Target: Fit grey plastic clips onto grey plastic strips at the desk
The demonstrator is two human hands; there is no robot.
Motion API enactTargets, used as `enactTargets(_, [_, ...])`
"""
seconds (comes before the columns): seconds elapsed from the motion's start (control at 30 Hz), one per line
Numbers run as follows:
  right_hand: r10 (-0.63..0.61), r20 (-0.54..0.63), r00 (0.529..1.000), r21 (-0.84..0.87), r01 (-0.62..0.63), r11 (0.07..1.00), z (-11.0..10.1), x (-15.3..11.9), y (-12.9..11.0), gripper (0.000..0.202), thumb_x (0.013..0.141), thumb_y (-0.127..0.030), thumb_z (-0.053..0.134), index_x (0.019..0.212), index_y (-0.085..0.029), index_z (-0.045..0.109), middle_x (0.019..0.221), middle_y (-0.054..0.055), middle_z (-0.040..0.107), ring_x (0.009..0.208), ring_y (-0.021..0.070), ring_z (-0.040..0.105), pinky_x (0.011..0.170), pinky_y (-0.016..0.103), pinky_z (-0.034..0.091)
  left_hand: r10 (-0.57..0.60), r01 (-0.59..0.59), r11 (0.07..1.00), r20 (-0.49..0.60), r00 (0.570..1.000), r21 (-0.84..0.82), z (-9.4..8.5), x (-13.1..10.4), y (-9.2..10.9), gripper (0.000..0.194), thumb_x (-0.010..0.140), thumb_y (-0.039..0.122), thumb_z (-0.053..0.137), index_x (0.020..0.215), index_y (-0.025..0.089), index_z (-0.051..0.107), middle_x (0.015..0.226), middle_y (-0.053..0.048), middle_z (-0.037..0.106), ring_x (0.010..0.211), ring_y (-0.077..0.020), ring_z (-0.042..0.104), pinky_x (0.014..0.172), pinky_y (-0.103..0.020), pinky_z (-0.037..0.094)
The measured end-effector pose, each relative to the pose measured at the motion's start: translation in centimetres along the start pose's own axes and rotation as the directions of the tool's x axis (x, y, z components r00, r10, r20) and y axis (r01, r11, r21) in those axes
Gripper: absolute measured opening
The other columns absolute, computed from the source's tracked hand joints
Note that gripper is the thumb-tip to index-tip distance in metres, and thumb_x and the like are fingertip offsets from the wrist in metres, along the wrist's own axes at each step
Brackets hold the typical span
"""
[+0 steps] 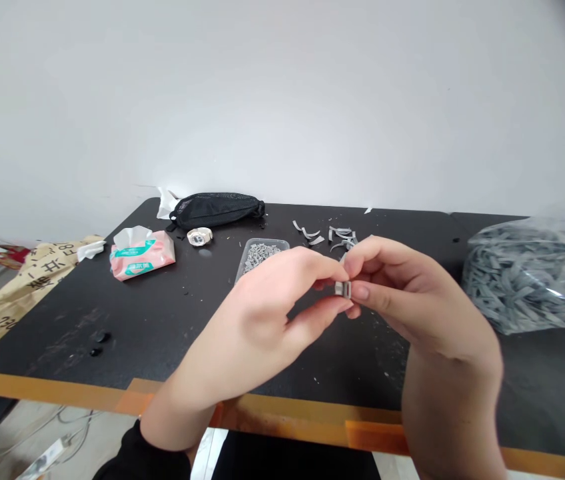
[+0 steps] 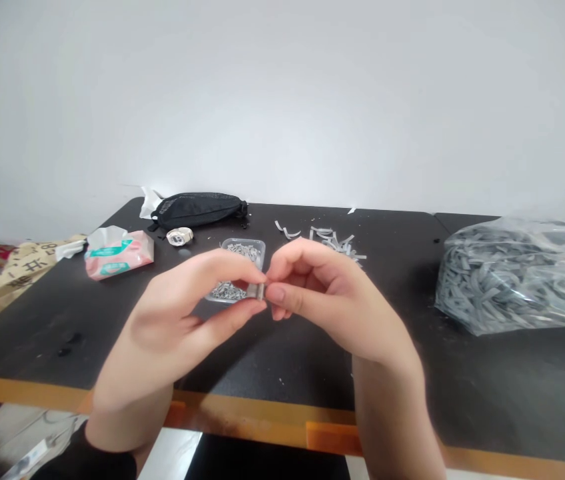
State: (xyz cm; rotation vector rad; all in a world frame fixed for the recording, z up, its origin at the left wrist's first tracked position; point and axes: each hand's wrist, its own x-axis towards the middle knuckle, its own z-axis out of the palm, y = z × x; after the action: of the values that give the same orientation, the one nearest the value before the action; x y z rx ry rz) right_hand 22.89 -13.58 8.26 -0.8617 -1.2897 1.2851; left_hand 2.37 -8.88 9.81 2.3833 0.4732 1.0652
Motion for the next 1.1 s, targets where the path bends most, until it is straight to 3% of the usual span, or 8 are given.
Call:
enactTargets(0.17, [0.045, 0.011, 0.999, -0.044, -0.044, 0.998, 0.14, 0.11, -0.42, 0.016, 0.085, -0.03, 0.084, 0.081, -0.019, 0.074, 0.069, -0.002, 0.067, 0.059, 0.0079, 0.06, 0.056, 0.019, 0.053, 0.003, -0.003, 0.999, 0.015, 1.0, -0.048, -0.15, -0.04, 0.12, 0.015, 0.097, 0.01, 0.068, 0.106, 0.02, 0.061, 0.102, 0.004, 0.07, 0.091, -0.0064, 0.064, 0.087, -0.015, 0.05])
enactTargets(0.33, [0.033, -0.012, 0.999, -0.016, -0.033, 0.999, 0.23, 0.16, -0.48, 0.014, 0.082, -0.026, 0.087, 0.079, -0.017, 0.075, 0.067, -0.002, 0.067, 0.057, 0.0058, 0.058, 0.053, 0.016, 0.05, -0.015, 0.016, 1.0, 0.04, 0.999, -0.014, -0.18, 0.09, 0.19, 0.01, 0.098, 0.012, 0.067, 0.103, 0.018, 0.062, 0.098, 0.004, 0.07, 0.087, -0.0066, 0.064, 0.082, -0.016, 0.05])
enactTargets(0.47, [0.015, 0.013, 1.0, 0.074, -0.015, 0.997, -0.09, 0.09, 0.01, 0.006, 0.086, -0.025, 0.083, 0.086, -0.021, 0.078, 0.07, -0.003, 0.07, 0.057, 0.0048, 0.061, 0.055, 0.014, 0.052, -0.001, 0.002, 0.999, 0.011, 1.0, -0.042, -0.1, 0.1, 0.04, 0.011, 0.097, 0.011, 0.068, 0.102, 0.019, 0.062, 0.098, 0.005, 0.071, 0.086, -0.0063, 0.065, 0.082, -0.015, 0.051])
enactTargets(0.63, [-0.018, 0.032, 0.999, 0.01, 0.017, 1.0, -0.38, -0.1, 0.21, 0.009, 0.089, -0.021, 0.08, 0.098, -0.024, 0.081, 0.079, -0.002, 0.072, 0.07, 0.0048, 0.066, 0.067, 0.012, 0.056, -0.022, 0.021, 0.998, -0.023, 0.999, -0.055, -0.06, 0.07, -0.14, 0.015, 0.096, 0.011, 0.069, 0.104, 0.02, 0.062, 0.1, 0.006, 0.071, 0.09, -0.0045, 0.066, 0.087, -0.012, 0.051])
enactTargets(0.87, [-0.016, -0.007, 1.0, 0.034, 0.016, 0.999, 0.12, 0.23, -0.02, 0.009, 0.086, -0.018, 0.083, 0.091, -0.024, 0.079, 0.077, -0.004, 0.069, 0.066, 0.0023, 0.065, 0.063, 0.009, 0.055, -0.066, 0.065, 0.996, -0.005, 0.998, -0.067, -0.03, -0.15, -0.17, 0.009, 0.098, 0.013, 0.065, 0.101, 0.021, 0.06, 0.097, 0.007, 0.07, 0.089, -0.0045, 0.065, 0.082, -0.013, 0.05])
enactTargets(1.1, [-0.009, -0.014, 1.0, -0.004, 0.009, 1.0, 0.13, -0.13, -0.27, 0.008, 0.089, -0.018, 0.08, 0.091, -0.025, 0.077, 0.075, -0.006, 0.067, 0.066, 0.0019, 0.064, 0.064, 0.008, 0.053, -0.026, 0.028, 0.996, 0.016, 1.0, -0.091, 0.21, -0.03, -0.39, 0.012, 0.096, 0.01, 0.066, 0.104, 0.018, 0.061, 0.1, 0.005, 0.071, 0.09, -0.0034, 0.065, 0.084, -0.01, 0.049])
